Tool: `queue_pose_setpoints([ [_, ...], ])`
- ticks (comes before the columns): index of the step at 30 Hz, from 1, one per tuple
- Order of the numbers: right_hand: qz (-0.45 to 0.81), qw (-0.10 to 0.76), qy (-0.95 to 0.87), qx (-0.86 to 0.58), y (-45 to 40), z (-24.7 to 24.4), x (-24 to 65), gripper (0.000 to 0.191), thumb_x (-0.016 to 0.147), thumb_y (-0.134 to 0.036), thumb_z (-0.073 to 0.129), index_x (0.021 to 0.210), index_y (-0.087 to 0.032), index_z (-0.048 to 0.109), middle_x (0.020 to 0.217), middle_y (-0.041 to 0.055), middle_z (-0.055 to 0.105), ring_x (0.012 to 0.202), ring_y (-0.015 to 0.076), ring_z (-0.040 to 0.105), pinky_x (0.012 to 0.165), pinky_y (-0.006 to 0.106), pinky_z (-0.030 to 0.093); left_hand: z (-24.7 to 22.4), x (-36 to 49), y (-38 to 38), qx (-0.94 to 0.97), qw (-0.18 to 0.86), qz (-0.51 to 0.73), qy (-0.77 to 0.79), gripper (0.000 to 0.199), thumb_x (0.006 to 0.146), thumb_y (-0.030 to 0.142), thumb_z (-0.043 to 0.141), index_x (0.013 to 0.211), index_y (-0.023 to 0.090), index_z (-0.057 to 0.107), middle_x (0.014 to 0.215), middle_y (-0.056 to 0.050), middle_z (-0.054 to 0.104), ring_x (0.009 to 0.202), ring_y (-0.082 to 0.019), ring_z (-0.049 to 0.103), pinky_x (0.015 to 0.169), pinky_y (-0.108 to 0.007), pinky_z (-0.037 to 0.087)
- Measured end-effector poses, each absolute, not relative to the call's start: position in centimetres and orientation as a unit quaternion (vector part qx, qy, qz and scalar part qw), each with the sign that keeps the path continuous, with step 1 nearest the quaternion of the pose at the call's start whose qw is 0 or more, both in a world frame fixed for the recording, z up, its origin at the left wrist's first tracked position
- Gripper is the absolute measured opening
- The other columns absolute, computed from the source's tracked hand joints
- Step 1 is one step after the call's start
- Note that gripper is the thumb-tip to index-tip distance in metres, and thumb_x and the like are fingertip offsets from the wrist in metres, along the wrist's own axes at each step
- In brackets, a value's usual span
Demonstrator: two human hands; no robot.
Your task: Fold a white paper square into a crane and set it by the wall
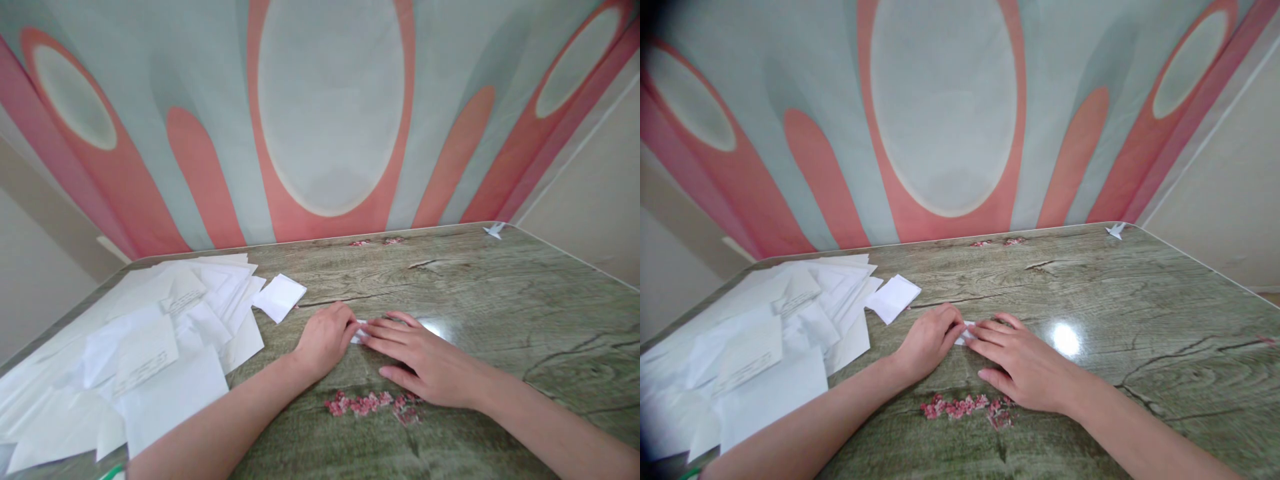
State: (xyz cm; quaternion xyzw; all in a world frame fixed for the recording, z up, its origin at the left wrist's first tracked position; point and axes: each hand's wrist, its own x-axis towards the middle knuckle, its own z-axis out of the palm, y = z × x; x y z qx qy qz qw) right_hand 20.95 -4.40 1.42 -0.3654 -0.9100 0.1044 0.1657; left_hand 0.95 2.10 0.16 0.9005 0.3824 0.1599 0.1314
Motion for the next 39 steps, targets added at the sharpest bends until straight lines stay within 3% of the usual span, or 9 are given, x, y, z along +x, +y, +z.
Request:
queue_pose_setpoints([
  [19,0.12,0.123,-0.907,-0.384,-4.5,1.2,21.2,0.059,0.084,-0.035,0.052,0.138,-0.024,0.03,0.139,0.0055,0.04,0.129,0.0211,0.033,0.108,0.049,0.018,0.6,0.8,2.0,0.896,0.14,0.196,0.373,0.011,0.089,0.025,0.044,0.09,0.017,0.051,0.091,-0.005,0.055,0.083,-0.017,0.054,0.074,-0.031,0.046],
  [22,0.136,0.135,-0.903,-0.385,-4.5,1.1,21.2,0.059,0.084,-0.035,0.053,0.137,-0.025,0.031,0.138,0.0049,0.041,0.128,0.0214,0.034,0.108,0.048,0.018,1.7,0.3,1.3,0.912,0.113,0.197,0.34,0.016,0.09,0.027,0.042,0.097,0.017,0.052,0.099,-0.007,0.055,0.094,-0.019,0.053,0.082,-0.032,0.045],
  [26,0.161,0.131,-0.897,-0.389,-4.5,1.3,21.1,0.059,0.084,-0.036,0.053,0.137,-0.025,0.032,0.138,0.005,0.041,0.127,0.0216,0.035,0.109,0.047,0.015,2.3,0.0,-1.2,0.941,0.029,0.105,0.321,0.03,0.09,0.019,0.04,0.12,0.015,0.045,0.122,-0.009,0.052,0.113,-0.022,0.047,0.094,-0.038,0.04],
  [30,0.172,0.129,-0.893,-0.396,-4.5,1.4,21.0,0.061,0.084,-0.036,0.053,0.139,-0.024,0.029,0.14,0.0062,0.038,0.129,0.0219,0.033,0.11,0.047,0.014,1.5,0.2,-3.2,0.938,-0.001,0.041,0.344,0.05,0.09,0.035,0.04,0.133,0.011,0.033,0.141,-0.011,0.033,0.129,-0.024,0.031,0.103,-0.037,0.033],
  [39,0.185,0.111,-0.89,-0.401,-4.5,1.1,21.4,0.066,0.085,-0.039,0.051,0.141,-0.024,0.022,0.144,0.0044,0.029,0.132,0.0191,0.026,0.111,0.044,0.011,1.2,-0.4,-2.8,0.939,0.006,-0.001,0.344,0.061,0.09,0.051,0.03,0.137,0.013,0.027,0.147,-0.009,0.021,0.133,-0.022,0.023,0.107,-0.036,0.028],
])
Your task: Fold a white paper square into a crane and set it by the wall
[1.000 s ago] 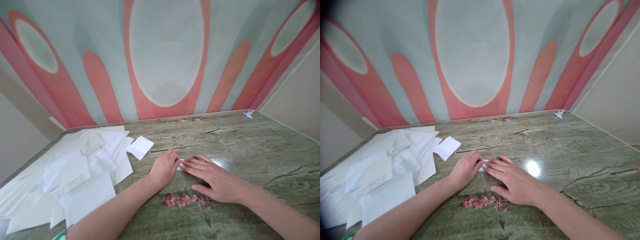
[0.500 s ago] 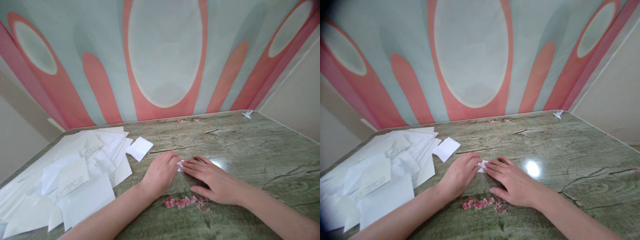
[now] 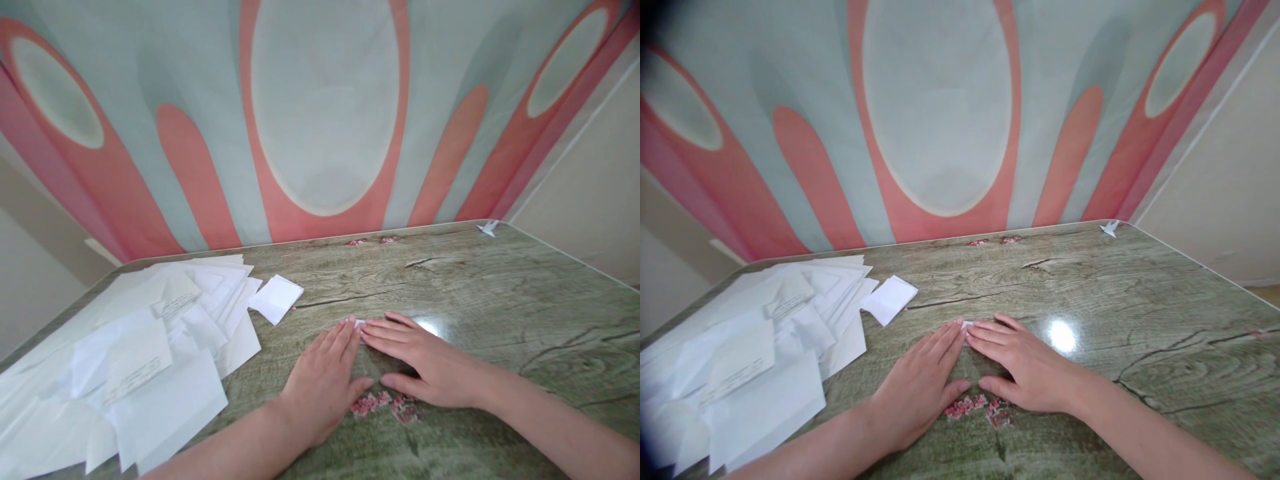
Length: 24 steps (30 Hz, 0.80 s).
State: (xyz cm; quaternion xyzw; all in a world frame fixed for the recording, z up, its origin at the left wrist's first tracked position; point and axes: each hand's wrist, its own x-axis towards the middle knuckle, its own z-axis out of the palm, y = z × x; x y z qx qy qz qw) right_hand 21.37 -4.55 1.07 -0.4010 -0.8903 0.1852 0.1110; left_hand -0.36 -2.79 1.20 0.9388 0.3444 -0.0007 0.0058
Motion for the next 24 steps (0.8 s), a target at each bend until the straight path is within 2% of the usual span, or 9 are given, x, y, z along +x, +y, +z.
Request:
queue_pose_setpoints([
  [10,0.203,0.151,-0.873,-0.417,-5.02,0.44,21.45,0.069,0.082,-0.037,0.054,0.141,-0.024,0.021,0.144,0.0033,0.029,0.132,0.0187,0.027,0.112,0.042,0.012,0.95,-1.27,-2.66,0.947,0.022,0.006,0.321,0.064,0.09,0.054,0.019,0.141,0.015,0.015,0.148,-0.007,0.014,0.136,-0.02,0.015,0.109,-0.035,0.02],
  [24,0.192,0.14,-0.884,-0.404,-5.17,0.42,21.53,0.07,0.082,-0.044,0.054,0.141,-0.024,0.022,0.144,0.0039,0.029,0.132,0.0207,0.025,0.112,0.045,0.01,0.93,-1.34,-2.62,0.947,0.037,0.006,0.318,0.062,0.09,0.055,0.02,0.14,0.016,0.022,0.148,-0.007,0.017,0.136,-0.021,0.015,0.108,-0.037,0.021],
])
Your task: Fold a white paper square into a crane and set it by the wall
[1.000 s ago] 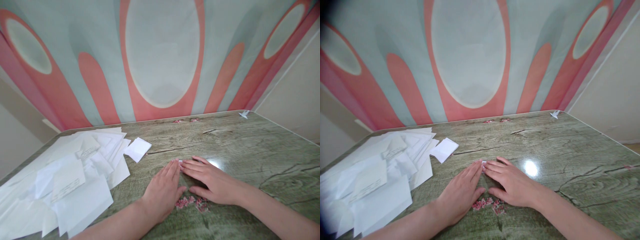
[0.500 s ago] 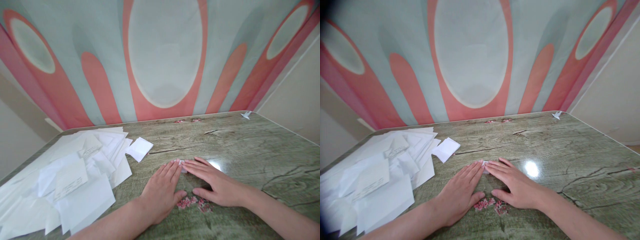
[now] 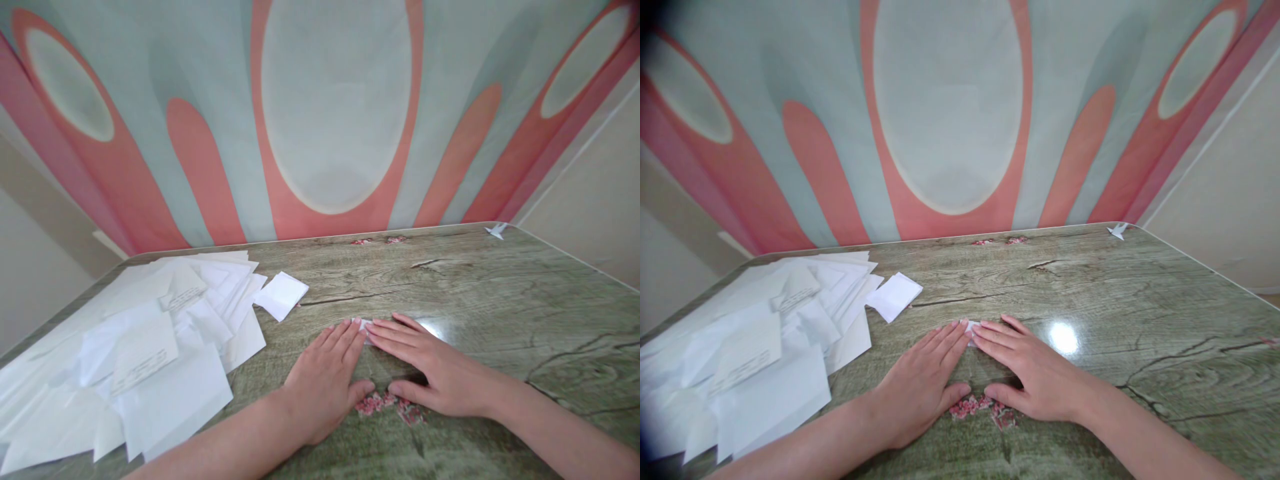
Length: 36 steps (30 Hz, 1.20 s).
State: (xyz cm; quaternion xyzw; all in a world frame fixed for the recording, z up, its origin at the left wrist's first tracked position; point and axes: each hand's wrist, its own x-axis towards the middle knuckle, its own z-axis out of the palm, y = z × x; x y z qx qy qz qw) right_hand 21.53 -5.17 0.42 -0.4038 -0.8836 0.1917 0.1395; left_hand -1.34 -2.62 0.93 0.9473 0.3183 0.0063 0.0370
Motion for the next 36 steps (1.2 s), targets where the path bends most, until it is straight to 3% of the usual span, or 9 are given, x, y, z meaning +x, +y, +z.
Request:
queue_pose_setpoints([
  [17,0.212,0.137,-0.884,-0.395,-5.18,0.51,21.67,0.07,0.082,-0.047,0.054,0.14,-0.027,0.023,0.145,0.0042,0.028,0.133,0.0226,0.023,0.111,0.048,0.007,1.16,-1.25,-2.67,0.947,0.022,-0.008,0.32,0.062,0.091,0.054,0.018,0.14,0.017,0.022,0.148,-0.006,0.017,0.135,-0.02,0.016,0.108,-0.036,0.02],
  [23,0.205,0.132,-0.885,-0.397,-5.29,0.78,21.66,0.077,0.081,-0.045,0.056,0.142,-0.025,0.014,0.146,0.0046,0.025,0.133,0.0216,0.022,0.111,0.046,0.009,1.06,-1.28,-2.54,0.948,0.021,-0.011,0.318,0.064,0.09,0.055,0.017,0.14,0.015,0.02,0.148,-0.007,0.016,0.136,-0.02,0.015,0.108,-0.035,0.02],
  [36,0.229,0.136,-0.884,-0.385,-4.99,1.05,22.13,0.071,0.082,-0.048,0.052,0.141,-0.025,0.019,0.145,0.0052,0.028,0.132,0.0219,0.025,0.111,0.047,0.011,0.96,-1.32,-2.46,0.949,0.02,-0.01,0.315,0.065,0.09,0.056,0.016,0.14,0.014,0.023,0.148,-0.007,0.018,0.135,-0.021,0.017,0.108,-0.036,0.021],
])
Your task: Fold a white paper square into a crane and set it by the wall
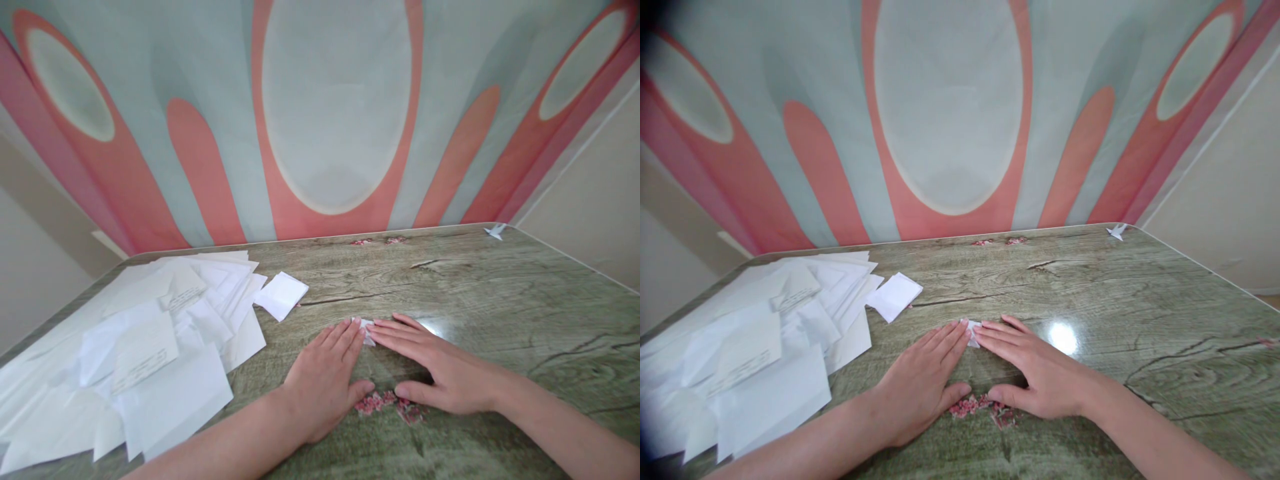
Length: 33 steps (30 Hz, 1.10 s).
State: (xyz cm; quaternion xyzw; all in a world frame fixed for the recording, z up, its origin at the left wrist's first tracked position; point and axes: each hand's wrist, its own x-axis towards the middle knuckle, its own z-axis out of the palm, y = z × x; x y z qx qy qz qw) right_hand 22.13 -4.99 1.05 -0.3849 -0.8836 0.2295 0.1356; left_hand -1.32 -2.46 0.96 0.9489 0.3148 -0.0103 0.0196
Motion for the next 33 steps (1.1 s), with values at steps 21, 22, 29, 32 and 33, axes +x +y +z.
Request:
queue_pose_setpoints([
  [21,0.197,0.131,-0.897,-0.374,-5.09,0.97,21.85,0.071,0.082,-0.047,0.053,0.141,-0.028,0.019,0.145,0.0031,0.027,0.133,0.0224,0.024,0.111,0.047,0.01,1.3,-1.21,-2.39,0.95,0.009,-0.024,0.313,0.065,0.09,0.056,0.017,0.14,0.016,0.023,0.148,-0.007,0.017,0.135,-0.021,0.017,0.107,-0.036,0.02],
  [22,0.192,0.126,-0.898,-0.375,-5.11,1.0,21.82,0.071,0.082,-0.047,0.053,0.141,-0.027,0.018,0.145,0.0032,0.026,0.133,0.0223,0.023,0.111,0.047,0.01,1.31,-1.21,-2.37,0.95,0.007,-0.024,0.312,0.065,0.09,0.057,0.017,0.14,0.016,0.023,0.148,-0.007,0.017,0.135,-0.021,0.017,0.107,-0.036,0.02],
  [29,0.181,0.108,-0.899,-0.384,-5.18,1.13,21.71,0.072,0.082,-0.05,0.051,0.141,-0.025,0.018,0.146,0.0038,0.025,0.133,0.022,0.023,0.111,0.046,0.011,1.51,-1.3,-2.32,0.95,0.012,-0.024,0.312,0.065,0.089,0.057,0.016,0.14,0.016,0.022,0.148,-0.007,0.017,0.134,-0.021,0.019,0.107,-0.035,0.02],
  [32,0.185,0.121,-0.897,-0.383,-5.17,1.1,21.65,0.072,0.082,-0.05,0.052,0.141,-0.026,0.019,0.145,0.0038,0.027,0.133,0.0226,0.025,0.111,0.047,0.012,1.62,-1.28,-2.34,0.95,0.011,-0.027,0.312,0.064,0.09,0.056,0.016,0.14,0.017,0.023,0.148,-0.007,0.017,0.134,-0.022,0.019,0.106,-0.036,0.02],
  [33,0.183,0.119,-0.897,-0.384,-5.17,1.1,21.62,0.072,0.082,-0.05,0.052,0.141,-0.026,0.019,0.145,0.0039,0.028,0.133,0.0225,0.024,0.111,0.047,0.012,1.63,-1.27,-2.34,0.95,0.011,-0.027,0.311,0.064,0.09,0.056,0.016,0.139,0.017,0.023,0.148,-0.007,0.017,0.134,-0.022,0.019,0.106,-0.036,0.02],
])
